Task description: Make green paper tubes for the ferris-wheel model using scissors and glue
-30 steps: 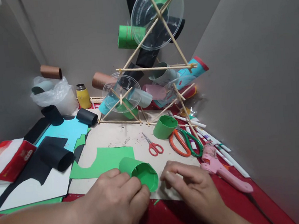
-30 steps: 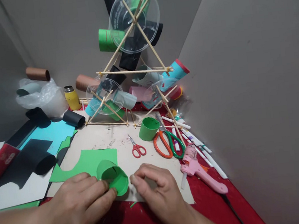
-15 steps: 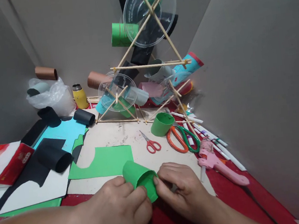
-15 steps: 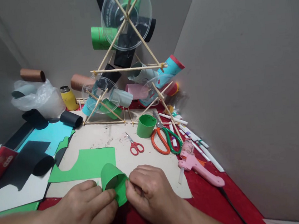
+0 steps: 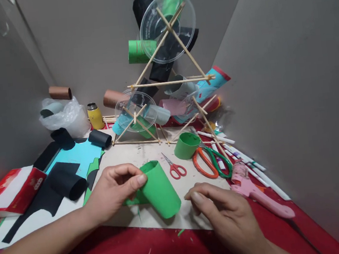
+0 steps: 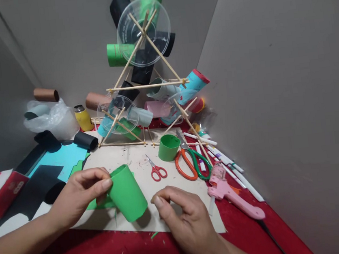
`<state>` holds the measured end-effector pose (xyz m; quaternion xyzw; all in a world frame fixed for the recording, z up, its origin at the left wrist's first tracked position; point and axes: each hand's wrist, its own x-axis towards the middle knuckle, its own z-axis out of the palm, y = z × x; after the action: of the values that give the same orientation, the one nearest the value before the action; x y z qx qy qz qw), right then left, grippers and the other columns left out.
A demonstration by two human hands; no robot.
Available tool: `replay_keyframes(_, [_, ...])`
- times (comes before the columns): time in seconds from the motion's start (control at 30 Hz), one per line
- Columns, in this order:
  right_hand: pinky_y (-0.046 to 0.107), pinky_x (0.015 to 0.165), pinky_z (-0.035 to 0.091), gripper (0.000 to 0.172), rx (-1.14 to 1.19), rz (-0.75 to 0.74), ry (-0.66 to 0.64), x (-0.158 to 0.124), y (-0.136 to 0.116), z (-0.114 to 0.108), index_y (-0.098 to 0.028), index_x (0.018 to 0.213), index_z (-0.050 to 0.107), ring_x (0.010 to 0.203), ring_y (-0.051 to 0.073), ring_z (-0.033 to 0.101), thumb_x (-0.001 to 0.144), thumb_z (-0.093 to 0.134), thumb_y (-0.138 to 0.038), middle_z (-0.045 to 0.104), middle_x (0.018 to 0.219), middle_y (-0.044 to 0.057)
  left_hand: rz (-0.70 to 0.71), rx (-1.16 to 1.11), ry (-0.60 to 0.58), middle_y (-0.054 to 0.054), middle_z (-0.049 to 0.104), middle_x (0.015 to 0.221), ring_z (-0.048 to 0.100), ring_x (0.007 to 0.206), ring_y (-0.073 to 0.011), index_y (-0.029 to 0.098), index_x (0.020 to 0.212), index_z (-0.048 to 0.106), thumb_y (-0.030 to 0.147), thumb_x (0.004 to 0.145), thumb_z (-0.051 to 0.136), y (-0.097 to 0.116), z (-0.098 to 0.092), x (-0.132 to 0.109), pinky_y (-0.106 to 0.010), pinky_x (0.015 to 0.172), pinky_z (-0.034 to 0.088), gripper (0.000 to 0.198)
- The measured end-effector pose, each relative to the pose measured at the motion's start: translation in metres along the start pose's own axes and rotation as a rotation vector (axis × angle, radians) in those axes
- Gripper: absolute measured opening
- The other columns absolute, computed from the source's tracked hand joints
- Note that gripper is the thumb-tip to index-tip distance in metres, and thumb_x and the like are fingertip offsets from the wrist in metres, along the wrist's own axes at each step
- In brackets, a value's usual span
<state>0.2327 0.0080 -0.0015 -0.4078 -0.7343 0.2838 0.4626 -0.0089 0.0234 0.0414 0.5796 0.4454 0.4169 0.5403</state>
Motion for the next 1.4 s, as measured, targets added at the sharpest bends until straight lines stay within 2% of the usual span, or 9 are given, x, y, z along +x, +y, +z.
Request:
replay_keyframes(0.2, [0.021, 0.048, 0.044, 0.028, 0.065, 0.116, 0.001, 0.001, 0.001, 0.005, -0.020, 0.076, 0.069, 0.049, 0.013, 0.056, 0.094, 0.054, -0.036, 0.058, 0.052, -0.002, -0.174, -0.315, 0.105, 0.007, 0.050, 0.052, 0.043, 0.047, -0.0041, 0.014, 0.071, 0.064, 0.038, 0.077, 0.078, -0.020, -0.002, 0.011, -0.017, 0.049, 0.030, 0.028])
replay_keyframes(0.47, [0.023, 0.047, 0.041, 0.029, 0.248, 0.350, -0.108, -0.001, 0.003, 0.015, -0.017, 0.090, 0.078, 0.048, 0.013, 0.050, 0.084, 0.065, -0.041, 0.056, 0.051, -0.002, -0.256, -0.471, 0.110, 0.003, 0.062, 0.056, 0.056, 0.051, -0.0064, 0.015, 0.076, 0.062, 0.037, 0.077, 0.079, -0.029, 0.002, 0.012, -0.016, 0.055, 0.043, 0.028])
replay_keyframes(0.57, [0.022, 0.047, 0.037, 0.029, 0.324, 0.384, -0.167, -0.001, 0.004, 0.020, -0.017, 0.078, 0.074, 0.049, 0.011, 0.043, 0.084, 0.065, -0.043, 0.050, 0.052, -0.003, -0.285, -0.467, 0.081, 0.000, 0.067, 0.057, 0.060, 0.052, -0.0082, 0.015, 0.078, 0.063, 0.040, 0.076, 0.080, -0.033, 0.006, 0.010, -0.018, 0.057, 0.046, 0.030])
replay_keyframes(0.67, [0.022, 0.046, 0.033, 0.040, 0.304, 0.392, -0.191, 0.000, 0.002, 0.019, -0.017, 0.058, 0.059, 0.048, 0.010, 0.040, 0.087, 0.060, -0.044, 0.046, 0.050, -0.003, -0.307, -0.433, 0.046, -0.001, 0.070, 0.060, 0.062, 0.055, -0.0096, 0.015, 0.078, 0.064, 0.042, 0.074, 0.080, -0.035, 0.008, 0.008, -0.020, 0.060, 0.049, 0.032])
replay_keyframes(0.77, [0.023, 0.045, 0.031, 0.044, 0.259, 0.393, -0.170, 0.001, 0.000, 0.017, -0.019, 0.052, 0.049, 0.046, 0.010, 0.038, 0.089, 0.056, -0.043, 0.044, 0.046, -0.003, -0.309, -0.391, 0.015, -0.002, 0.070, 0.061, 0.064, 0.058, -0.0102, 0.014, 0.075, 0.064, 0.043, 0.073, 0.081, -0.037, 0.009, 0.007, -0.020, 0.062, 0.050, 0.033])
replay_keyframes(1.03, [0.022, 0.043, 0.035, 0.048, 0.262, 0.280, -0.179, -0.002, 0.002, 0.011, -0.019, 0.051, 0.052, 0.039, 0.010, 0.044, 0.093, 0.052, -0.041, 0.050, 0.040, -0.002, -0.340, -0.490, -0.055, -0.002, 0.066, 0.056, 0.061, 0.053, -0.0096, 0.013, 0.069, 0.060, 0.040, 0.073, 0.082, -0.042, 0.008, 0.009, -0.019, 0.058, 0.048, 0.035])
replay_keyframes(1.23, [0.020, 0.053, 0.045, 0.026, 0.195, 0.143, 0.199, -0.003, 0.008, -0.001, -0.022, 0.085, 0.072, 0.048, 0.010, 0.054, 0.097, 0.053, -0.035, 0.057, 0.050, -0.005, -0.349, -0.628, -0.033, 0.001, 0.059, 0.055, 0.054, 0.049, -0.0076, 0.013, 0.076, 0.061, 0.033, 0.075, 0.080, -0.043, 0.001, 0.016, -0.018, 0.053, 0.047, 0.028])
replay_keyframes(1.33, [0.019, 0.054, 0.046, 0.014, 0.058, 0.070, 0.239, 0.002, 0.008, -0.002, -0.021, 0.091, 0.069, 0.052, 0.010, 0.057, 0.094, 0.059, -0.030, 0.059, 0.058, -0.005, -0.357, -0.654, -0.029, 0.002, 0.057, 0.056, 0.053, 0.047, -0.0073, 0.012, 0.079, 0.062, 0.030, 0.075, 0.080, -0.044, 0.000, 0.018, -0.018, 0.050, 0.047, 0.027])
replay_keyframes(1.4, [0.020, 0.055, 0.046, 0.010, -0.022, 0.002, 0.172, 0.005, 0.007, -0.001, -0.020, 0.090, 0.066, 0.056, 0.011, 0.059, 0.092, 0.061, -0.028, 0.061, 0.063, -0.003, -0.363, -0.654, -0.038, 0.002, 0.056, 0.056, 0.053, 0.047, -0.0075, 0.012, 0.079, 0.061, 0.029, 0.076, 0.079, -0.046, 0.000, 0.017, -0.019, 0.050, 0.047, 0.025])
